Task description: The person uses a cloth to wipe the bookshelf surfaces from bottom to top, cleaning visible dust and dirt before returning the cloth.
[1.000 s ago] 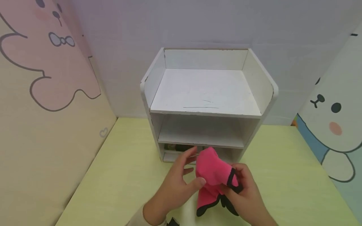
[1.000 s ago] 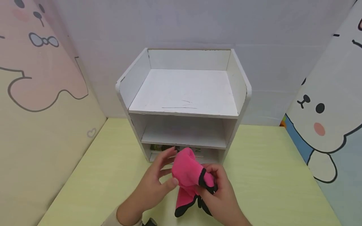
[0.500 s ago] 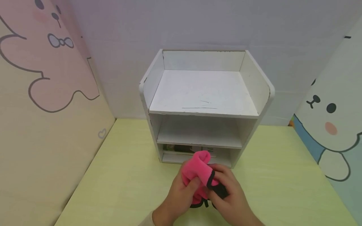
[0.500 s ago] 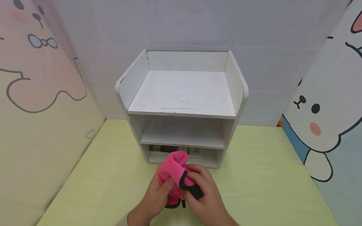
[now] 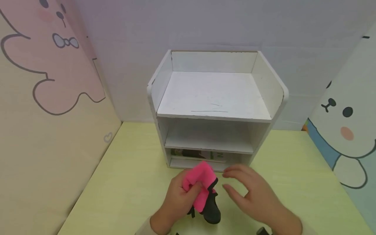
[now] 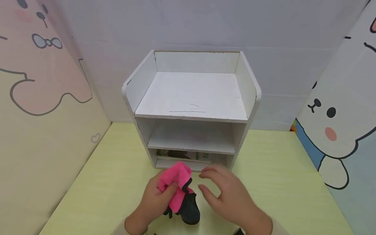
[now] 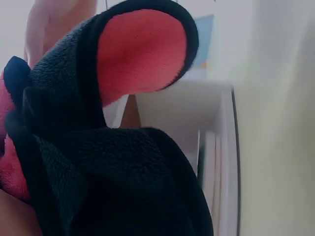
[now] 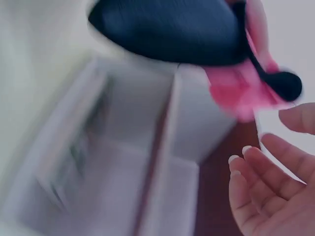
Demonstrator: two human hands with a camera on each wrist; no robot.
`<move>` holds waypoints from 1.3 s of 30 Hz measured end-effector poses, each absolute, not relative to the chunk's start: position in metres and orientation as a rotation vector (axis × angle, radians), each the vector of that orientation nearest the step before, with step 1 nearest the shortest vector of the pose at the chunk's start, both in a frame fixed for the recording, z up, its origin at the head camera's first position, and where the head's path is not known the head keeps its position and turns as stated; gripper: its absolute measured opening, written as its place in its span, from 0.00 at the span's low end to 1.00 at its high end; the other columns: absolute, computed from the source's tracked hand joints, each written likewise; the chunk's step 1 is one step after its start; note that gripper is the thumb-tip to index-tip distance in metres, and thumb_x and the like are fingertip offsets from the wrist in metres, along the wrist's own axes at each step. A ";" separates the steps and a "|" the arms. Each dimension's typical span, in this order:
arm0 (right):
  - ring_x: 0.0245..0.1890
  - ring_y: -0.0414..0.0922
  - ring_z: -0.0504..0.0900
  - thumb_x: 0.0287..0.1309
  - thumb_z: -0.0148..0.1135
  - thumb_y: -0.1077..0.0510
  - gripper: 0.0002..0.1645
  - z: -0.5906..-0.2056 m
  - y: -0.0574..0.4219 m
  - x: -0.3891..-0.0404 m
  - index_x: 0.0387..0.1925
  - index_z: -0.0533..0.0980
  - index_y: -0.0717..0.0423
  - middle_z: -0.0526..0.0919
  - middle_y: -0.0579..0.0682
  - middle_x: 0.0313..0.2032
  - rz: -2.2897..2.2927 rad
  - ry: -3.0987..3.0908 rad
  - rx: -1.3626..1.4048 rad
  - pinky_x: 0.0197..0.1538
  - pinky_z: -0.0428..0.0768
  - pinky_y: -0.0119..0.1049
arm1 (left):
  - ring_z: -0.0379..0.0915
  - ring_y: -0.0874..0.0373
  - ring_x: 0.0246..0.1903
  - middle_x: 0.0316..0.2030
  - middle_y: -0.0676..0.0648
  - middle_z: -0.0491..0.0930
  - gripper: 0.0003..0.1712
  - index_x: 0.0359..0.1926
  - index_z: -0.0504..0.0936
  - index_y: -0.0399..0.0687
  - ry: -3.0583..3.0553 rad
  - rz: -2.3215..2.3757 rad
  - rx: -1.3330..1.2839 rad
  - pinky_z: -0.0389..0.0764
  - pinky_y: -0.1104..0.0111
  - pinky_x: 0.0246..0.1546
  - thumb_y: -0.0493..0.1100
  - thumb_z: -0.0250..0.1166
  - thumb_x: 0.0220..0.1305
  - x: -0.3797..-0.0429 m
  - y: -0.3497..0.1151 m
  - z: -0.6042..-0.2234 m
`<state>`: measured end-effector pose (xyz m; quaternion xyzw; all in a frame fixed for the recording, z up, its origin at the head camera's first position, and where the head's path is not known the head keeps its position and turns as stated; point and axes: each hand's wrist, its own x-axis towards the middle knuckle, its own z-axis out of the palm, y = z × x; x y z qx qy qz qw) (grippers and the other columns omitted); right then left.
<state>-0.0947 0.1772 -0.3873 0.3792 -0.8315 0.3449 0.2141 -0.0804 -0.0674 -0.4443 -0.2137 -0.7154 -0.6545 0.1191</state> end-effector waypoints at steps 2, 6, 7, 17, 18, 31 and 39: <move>0.47 0.46 0.82 0.73 0.59 0.43 0.20 -0.369 0.188 -0.104 0.48 0.83 0.54 0.85 0.47 0.47 0.849 -2.233 1.001 0.60 0.69 0.24 | 0.78 0.57 0.31 0.36 0.52 0.82 0.08 0.44 0.81 0.51 -2.166 -1.861 -0.550 0.81 0.66 0.25 0.33 0.66 0.69 -0.085 -0.075 -0.442; 0.40 0.55 0.80 0.74 0.53 0.39 0.32 -0.329 0.206 -0.122 0.45 0.81 0.67 0.85 0.59 0.40 0.753 -2.037 0.824 0.59 0.68 0.24 | 0.79 0.57 0.29 0.38 0.53 0.83 0.06 0.42 0.80 0.52 -2.244 -1.725 -0.471 0.80 0.66 0.23 0.35 0.66 0.69 -0.095 -0.092 -0.433; 0.39 0.56 0.79 0.72 0.54 0.41 0.32 -0.319 0.210 -0.126 0.43 0.80 0.70 0.85 0.62 0.39 0.750 -1.991 0.770 0.58 0.68 0.24 | 0.79 0.58 0.29 0.38 0.53 0.83 0.07 0.42 0.80 0.52 -2.245 -1.694 -0.462 0.80 0.66 0.23 0.35 0.67 0.69 -0.097 -0.097 -0.431; 0.38 0.31 0.76 0.62 0.59 0.62 0.17 -0.285 0.231 -0.124 0.37 0.78 0.79 0.84 0.56 0.34 0.877 -1.856 0.328 0.52 0.71 0.23 | 0.78 0.56 0.27 0.37 0.52 0.82 0.11 0.48 0.81 0.48 -2.261 -1.519 -0.197 0.81 0.65 0.25 0.33 0.68 0.67 -0.087 -0.149 -0.422; 0.38 0.28 0.75 0.62 0.59 0.63 0.16 -0.290 0.234 -0.119 0.37 0.78 0.79 0.84 0.49 0.35 0.897 -1.859 0.291 0.53 0.71 0.23 | 0.78 0.56 0.27 0.37 0.52 0.82 0.11 0.48 0.81 0.48 -2.277 -1.486 -0.157 0.81 0.65 0.25 0.34 0.68 0.67 -0.085 -0.154 -0.421; 0.45 0.34 0.79 0.62 0.67 0.65 0.20 -0.382 0.248 -0.088 0.56 0.81 0.61 0.84 0.48 0.48 0.931 -2.256 0.031 0.52 0.69 0.27 | 0.71 0.53 0.25 0.30 0.48 0.76 0.12 0.44 0.78 0.46 -2.756 -1.028 0.239 0.71 0.63 0.23 0.50 0.63 0.73 -0.091 -0.190 -0.439; 0.55 0.63 0.77 0.65 0.67 0.60 0.29 -0.405 0.242 -0.078 0.66 0.72 0.63 0.77 0.62 0.59 0.878 -2.486 0.076 0.52 0.72 0.60 | 0.72 0.53 0.28 0.33 0.45 0.75 0.25 0.61 0.77 0.42 -2.921 -0.834 0.276 0.71 0.62 0.24 0.52 0.63 0.71 -0.099 -0.196 -0.461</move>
